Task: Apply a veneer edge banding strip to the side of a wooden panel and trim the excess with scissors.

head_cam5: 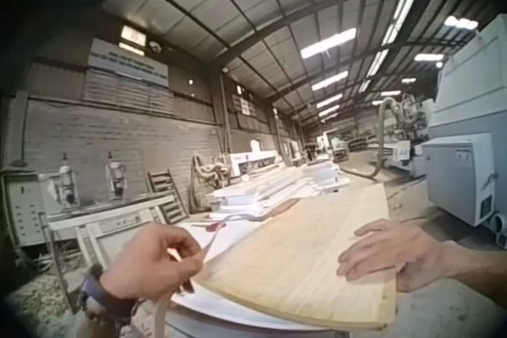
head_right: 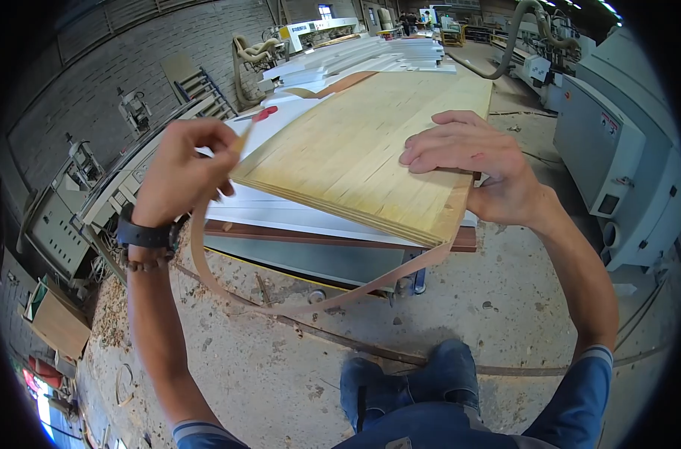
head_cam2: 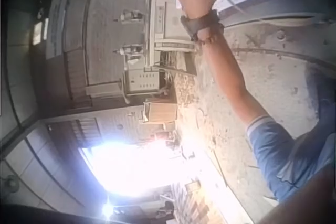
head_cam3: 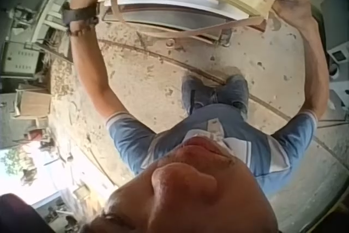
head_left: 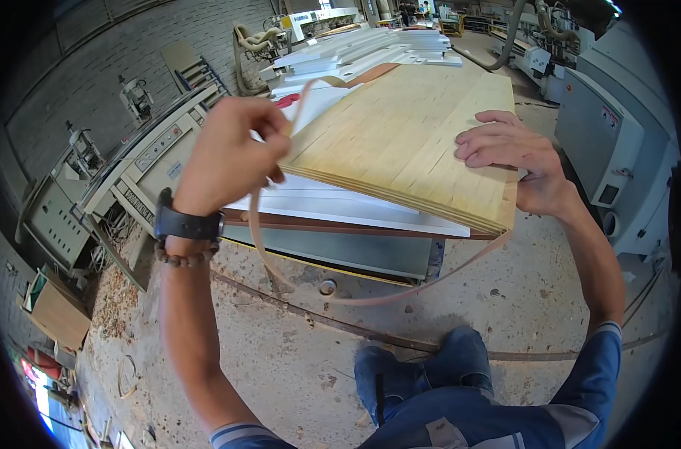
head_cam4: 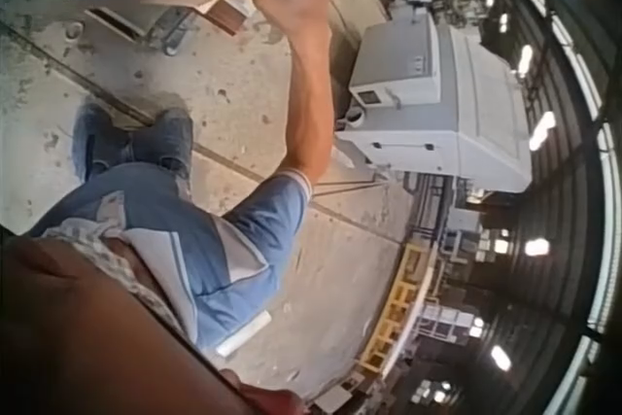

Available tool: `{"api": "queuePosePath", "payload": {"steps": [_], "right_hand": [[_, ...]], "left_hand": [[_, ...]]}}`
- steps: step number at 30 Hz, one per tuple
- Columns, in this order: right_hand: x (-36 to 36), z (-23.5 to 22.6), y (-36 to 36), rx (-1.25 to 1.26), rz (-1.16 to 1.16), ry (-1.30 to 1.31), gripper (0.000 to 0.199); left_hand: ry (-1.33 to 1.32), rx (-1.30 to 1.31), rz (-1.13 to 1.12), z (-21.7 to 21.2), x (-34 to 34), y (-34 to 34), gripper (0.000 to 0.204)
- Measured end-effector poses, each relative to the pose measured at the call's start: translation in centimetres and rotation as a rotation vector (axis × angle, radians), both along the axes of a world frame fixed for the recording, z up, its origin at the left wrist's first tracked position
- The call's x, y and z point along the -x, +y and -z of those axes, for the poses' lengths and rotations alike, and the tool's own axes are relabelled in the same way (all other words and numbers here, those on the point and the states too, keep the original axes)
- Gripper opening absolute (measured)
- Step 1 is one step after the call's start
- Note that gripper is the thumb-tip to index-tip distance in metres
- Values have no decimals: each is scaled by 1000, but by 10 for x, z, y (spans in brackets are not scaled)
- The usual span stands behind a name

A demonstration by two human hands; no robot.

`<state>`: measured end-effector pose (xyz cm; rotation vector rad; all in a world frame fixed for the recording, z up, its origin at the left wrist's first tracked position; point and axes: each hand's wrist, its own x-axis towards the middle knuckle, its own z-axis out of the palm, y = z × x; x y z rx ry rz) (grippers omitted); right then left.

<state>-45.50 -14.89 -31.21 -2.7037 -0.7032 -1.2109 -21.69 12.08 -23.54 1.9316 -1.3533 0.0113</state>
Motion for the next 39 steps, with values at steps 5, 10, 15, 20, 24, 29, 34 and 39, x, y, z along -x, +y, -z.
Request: {"api": "queuePosePath", "payload": {"steps": [5, 10, 15, 20, 24, 29, 34, 39], "right_hand": [[1, 3, -2, -42, -47, -39, 32], [4, 7, -1, -88, -79, -76, 27], [20, 13, -4, -145, -105, -124, 24], [16, 14, -26, -210, -157, -98, 23], [9, 13, -47, -226, -113, -19, 27], [65, 5, -43, -165, 161, 23, 47], [82, 14, 22, -3, 217, -283, 54], [68, 24, 30, 132, 278, -415, 42]], "left_hand": [[-60, 208, -330, -5, -43, 13, 19], [165, 246, -211, 12, -43, 15, 52], [243, 381, -15, 36, -33, 27, 40], [568, 615, 125, 51, -43, 27, 29], [502, 867, 104, 58, -56, 4, 26], [340, 886, 147, 70, -62, -4, 31], [89, 800, 144, 60, -54, 21, 45], [-195, 607, -29, 66, -62, 18, 54]]}}
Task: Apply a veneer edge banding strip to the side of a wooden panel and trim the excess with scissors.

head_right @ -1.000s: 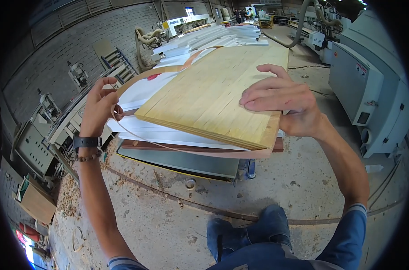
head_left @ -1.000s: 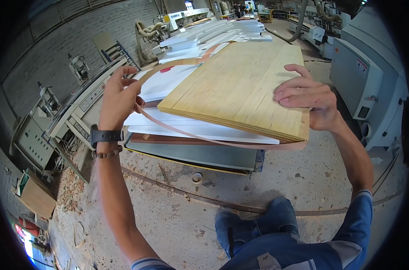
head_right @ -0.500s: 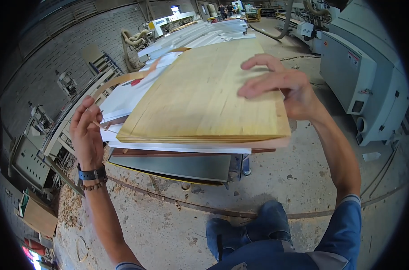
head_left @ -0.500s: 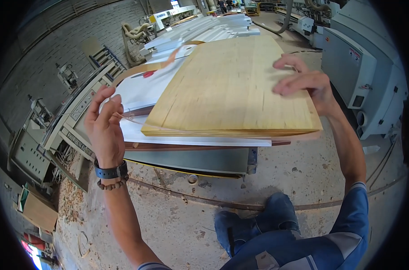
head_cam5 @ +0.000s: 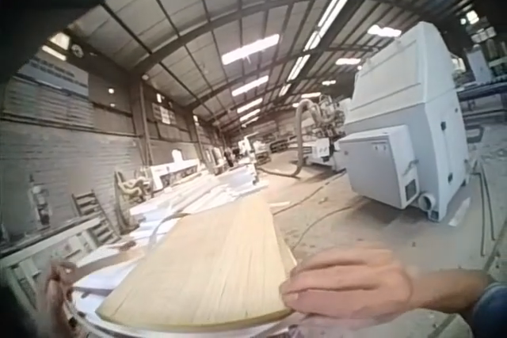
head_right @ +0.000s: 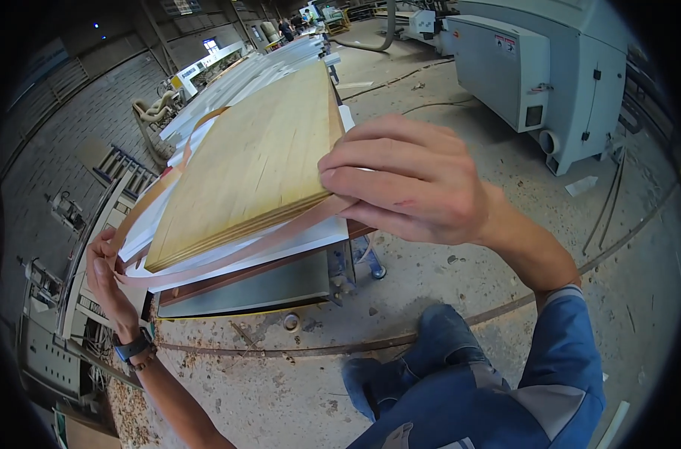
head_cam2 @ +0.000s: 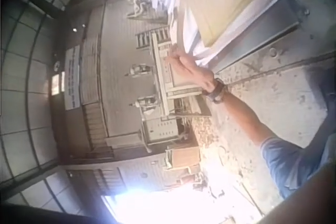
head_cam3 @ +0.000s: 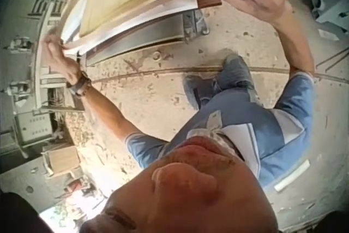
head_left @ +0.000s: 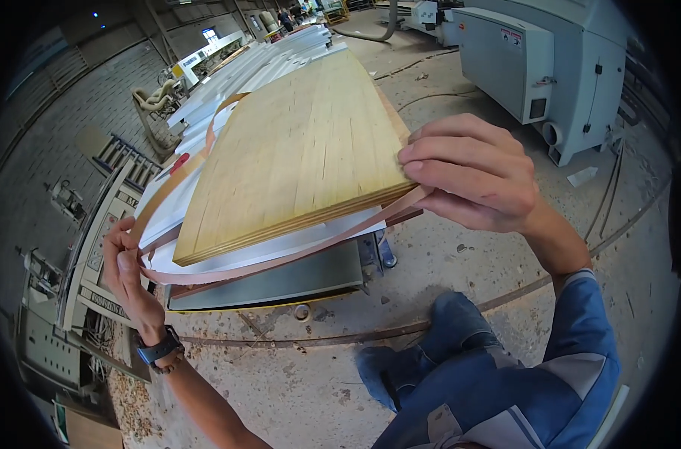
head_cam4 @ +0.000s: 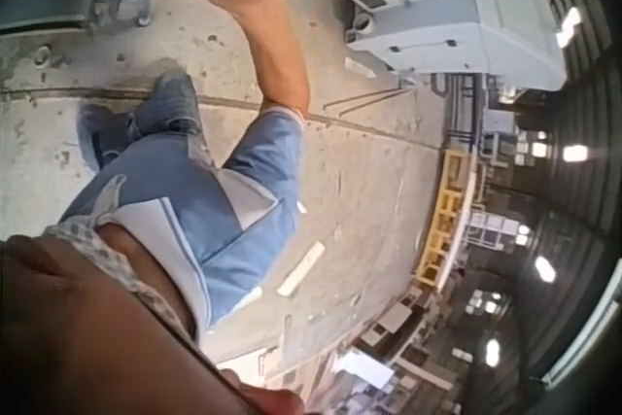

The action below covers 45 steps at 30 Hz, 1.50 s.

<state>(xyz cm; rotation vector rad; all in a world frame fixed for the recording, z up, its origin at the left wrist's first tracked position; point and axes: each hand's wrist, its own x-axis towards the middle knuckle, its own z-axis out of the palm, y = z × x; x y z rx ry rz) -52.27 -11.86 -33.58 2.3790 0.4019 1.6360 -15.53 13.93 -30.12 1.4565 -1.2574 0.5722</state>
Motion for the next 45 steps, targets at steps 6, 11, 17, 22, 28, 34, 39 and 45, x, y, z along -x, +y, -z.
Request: {"api": "queuePosePath", "payload": {"steps": [6, 11, 17, 22, 28, 34, 39, 45], "right_hand": [[-1, 6, 5, -16, -18, -32, 41], [-6, 7, 9, -12, -43, -31, 41], [-3, 10, 12, -55, -38, -44, 40], [-6, 13, 9, -80, -58, -22, 37], [-7, 12, 4, 40, -36, -108, 38], [-4, 8, 0, 103, -4, -69, 42], [-6, 7, 1, 155, 5, -88, 35], [-7, 6, 2, 144, 16, -99, 36]], "left_hand": [[-469, -319, -56, -36, 39, 12, 76], [-345, -620, 356, -49, 116, -3, 77], [-576, -349, 234, -11, 195, -57, 24], [-651, -227, 119, 0, 185, -66, 21], [-612, -103, 156, 8, 183, -71, 24], [-553, -187, 175, 8, 182, -73, 28], [-596, -230, 146, 10, 181, -68, 26], [-598, -173, 155, 15, 178, -73, 27]]}}
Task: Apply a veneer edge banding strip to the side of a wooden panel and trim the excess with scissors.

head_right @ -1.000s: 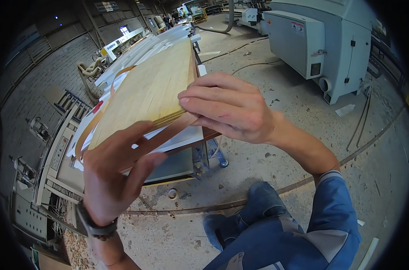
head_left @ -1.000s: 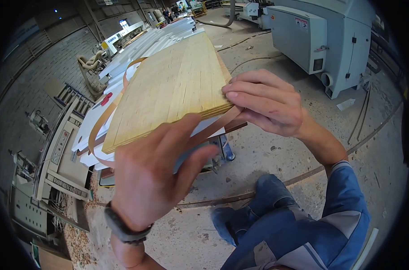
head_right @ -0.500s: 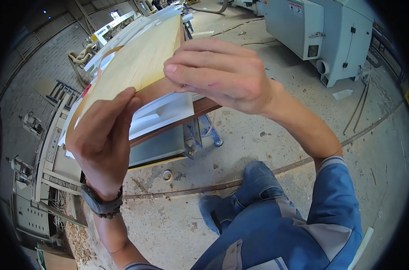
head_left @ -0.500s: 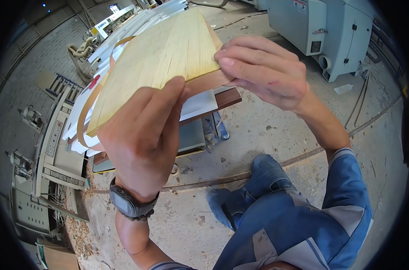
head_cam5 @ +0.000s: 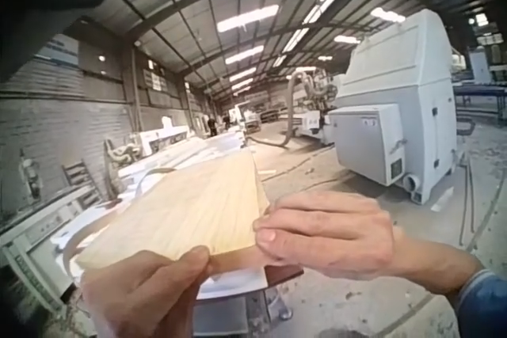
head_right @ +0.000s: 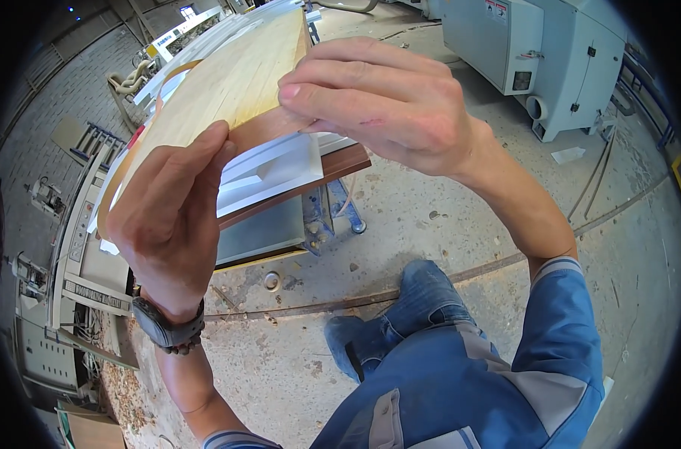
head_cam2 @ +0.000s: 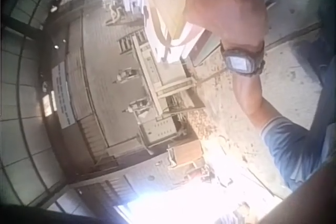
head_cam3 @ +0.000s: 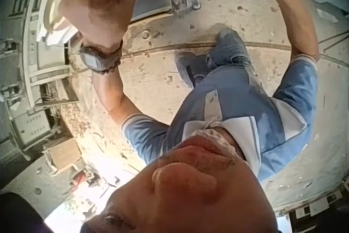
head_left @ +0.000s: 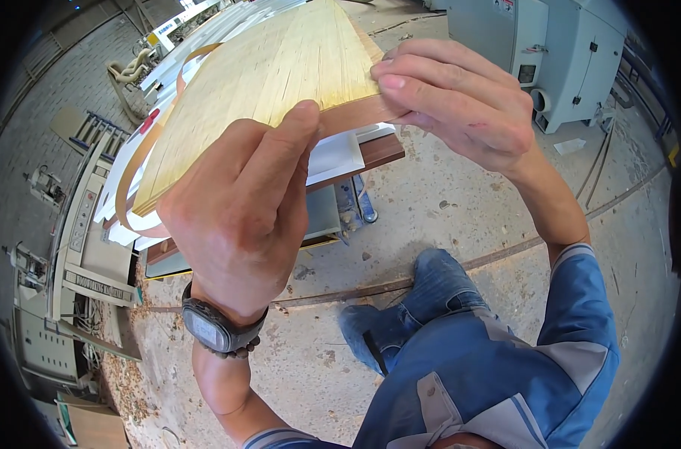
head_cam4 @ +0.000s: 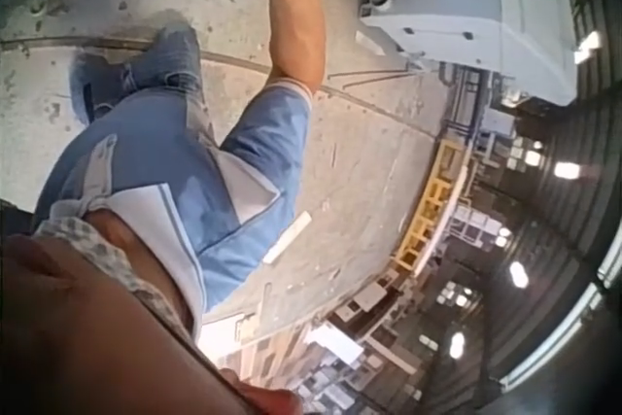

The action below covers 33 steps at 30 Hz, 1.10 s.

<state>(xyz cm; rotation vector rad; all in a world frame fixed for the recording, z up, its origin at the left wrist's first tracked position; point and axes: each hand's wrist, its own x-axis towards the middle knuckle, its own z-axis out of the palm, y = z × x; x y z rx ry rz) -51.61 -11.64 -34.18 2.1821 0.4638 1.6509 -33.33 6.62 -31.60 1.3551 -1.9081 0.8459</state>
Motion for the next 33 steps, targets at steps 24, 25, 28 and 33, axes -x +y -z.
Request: {"api": "queuePosePath", "payload": {"steps": [24, 25, 28, 33], "right_hand": [[-22, 14, 4, -504, -306, 30, 26], [-22, 15, 3, -515, -311, 83, 30], [-26, 20, 5, -558, -385, 125, 33], [-28, 27, 9, -486, -311, -16, 19]], "left_hand": [[174, 43, 58, 6, -6, -10, 16], [168, 44, 55, 4, -7, -11, 16], [202, -11, 73, 1, -6, -6, 17], [168, -84, 93, 9, -8, -10, 23]]}}
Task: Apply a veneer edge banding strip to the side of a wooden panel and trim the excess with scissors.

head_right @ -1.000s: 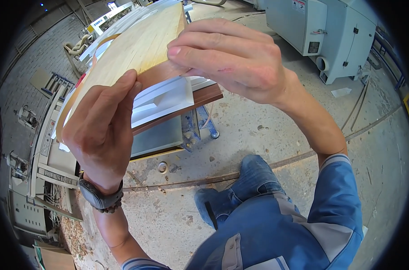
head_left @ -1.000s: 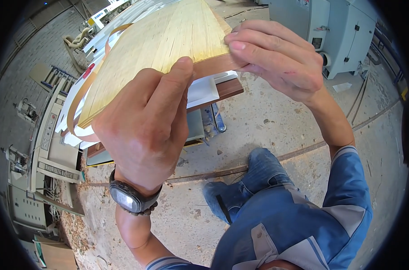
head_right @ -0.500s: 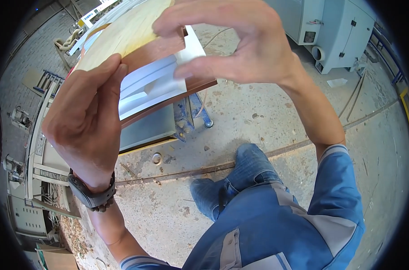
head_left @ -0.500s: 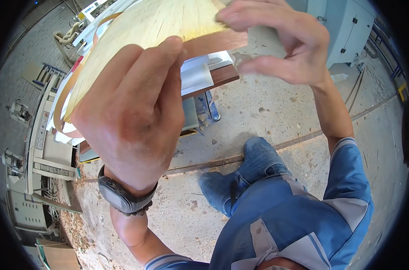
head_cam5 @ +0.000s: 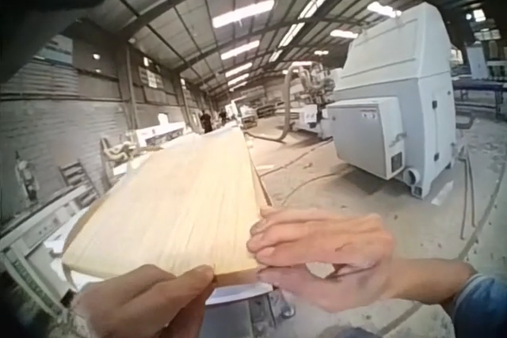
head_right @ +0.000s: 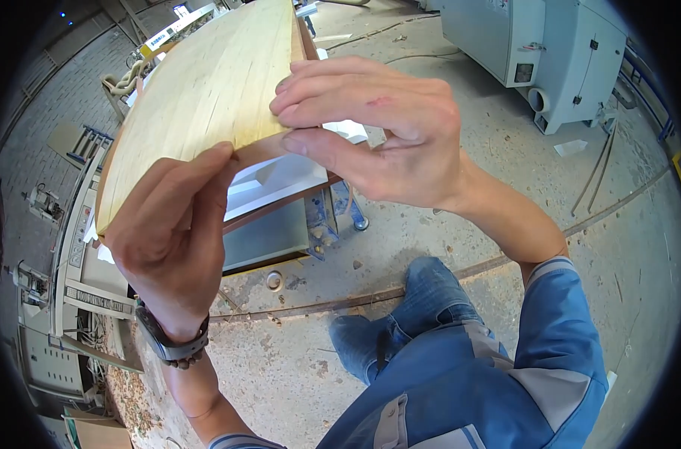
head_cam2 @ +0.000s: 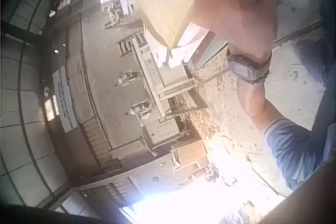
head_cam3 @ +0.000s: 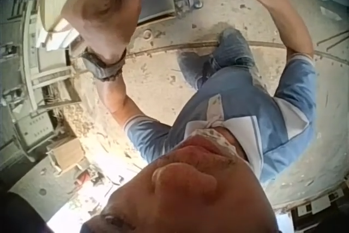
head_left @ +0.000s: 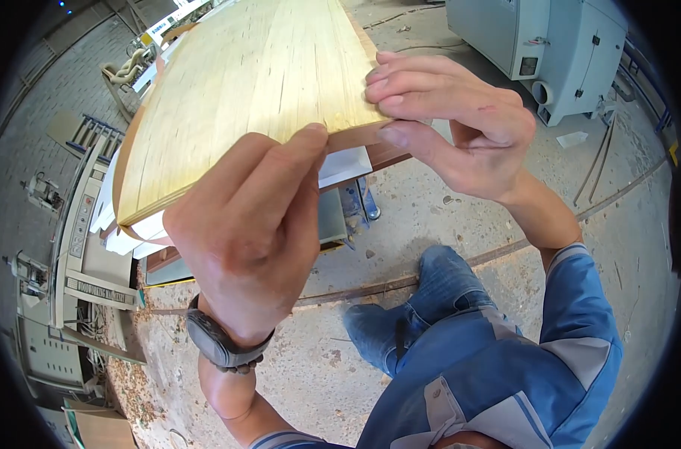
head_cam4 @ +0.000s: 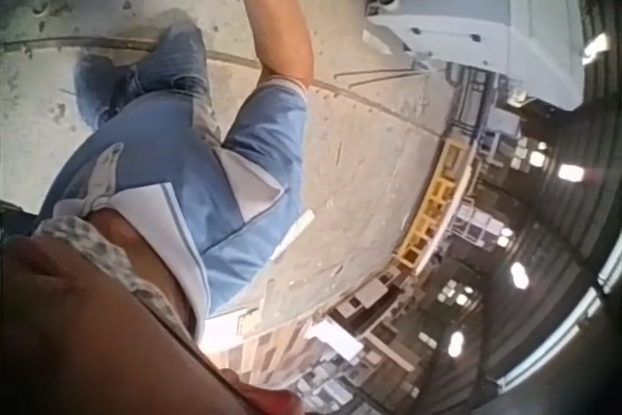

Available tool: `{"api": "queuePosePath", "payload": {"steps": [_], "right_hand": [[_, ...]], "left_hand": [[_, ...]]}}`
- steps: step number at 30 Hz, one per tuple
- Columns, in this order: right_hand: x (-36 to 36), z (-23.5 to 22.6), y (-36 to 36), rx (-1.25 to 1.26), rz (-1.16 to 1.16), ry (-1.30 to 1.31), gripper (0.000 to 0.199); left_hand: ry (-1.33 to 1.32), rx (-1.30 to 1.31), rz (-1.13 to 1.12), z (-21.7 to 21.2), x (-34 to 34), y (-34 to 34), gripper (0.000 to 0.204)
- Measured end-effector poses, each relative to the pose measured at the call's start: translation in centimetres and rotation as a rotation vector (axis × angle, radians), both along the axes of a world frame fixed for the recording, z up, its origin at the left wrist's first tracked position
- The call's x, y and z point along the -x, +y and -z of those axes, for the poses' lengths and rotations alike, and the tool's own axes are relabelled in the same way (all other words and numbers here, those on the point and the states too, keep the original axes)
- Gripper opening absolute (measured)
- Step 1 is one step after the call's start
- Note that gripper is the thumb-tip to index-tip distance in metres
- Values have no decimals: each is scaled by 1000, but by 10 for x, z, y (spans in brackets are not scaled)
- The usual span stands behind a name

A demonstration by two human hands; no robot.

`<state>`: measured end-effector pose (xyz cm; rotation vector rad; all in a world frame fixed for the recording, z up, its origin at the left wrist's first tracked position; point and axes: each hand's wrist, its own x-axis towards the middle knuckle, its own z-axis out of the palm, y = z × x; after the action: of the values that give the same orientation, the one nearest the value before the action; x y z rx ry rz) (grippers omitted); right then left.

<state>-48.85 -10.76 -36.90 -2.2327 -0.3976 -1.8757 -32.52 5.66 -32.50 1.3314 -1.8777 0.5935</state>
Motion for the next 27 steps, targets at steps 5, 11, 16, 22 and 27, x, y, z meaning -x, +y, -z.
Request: {"api": "queuePosePath", "payload": {"steps": [5, 11, 16, 22, 27], "right_hand": [[-7, -12, -4, -35, -60, -56, 19], [0, -29, 29, -237, -33, 157, 28], [-18, -32, 5, 150, 135, 130, 15], [-15, -27, -7, 37, 47, 150, 12], [-14, -32, -8, 93, 69, 163, 14]], "left_hand": [[12, 34, -3, -9, 3, -1, 22], [-58, 37, -110, -11, 3, 3, 20], [-99, 112, -240, -10, 3, 12, 23], [-219, 186, -293, -5, -38, 26, 23], [-326, 264, -316, -2, -45, 24, 27]]}}
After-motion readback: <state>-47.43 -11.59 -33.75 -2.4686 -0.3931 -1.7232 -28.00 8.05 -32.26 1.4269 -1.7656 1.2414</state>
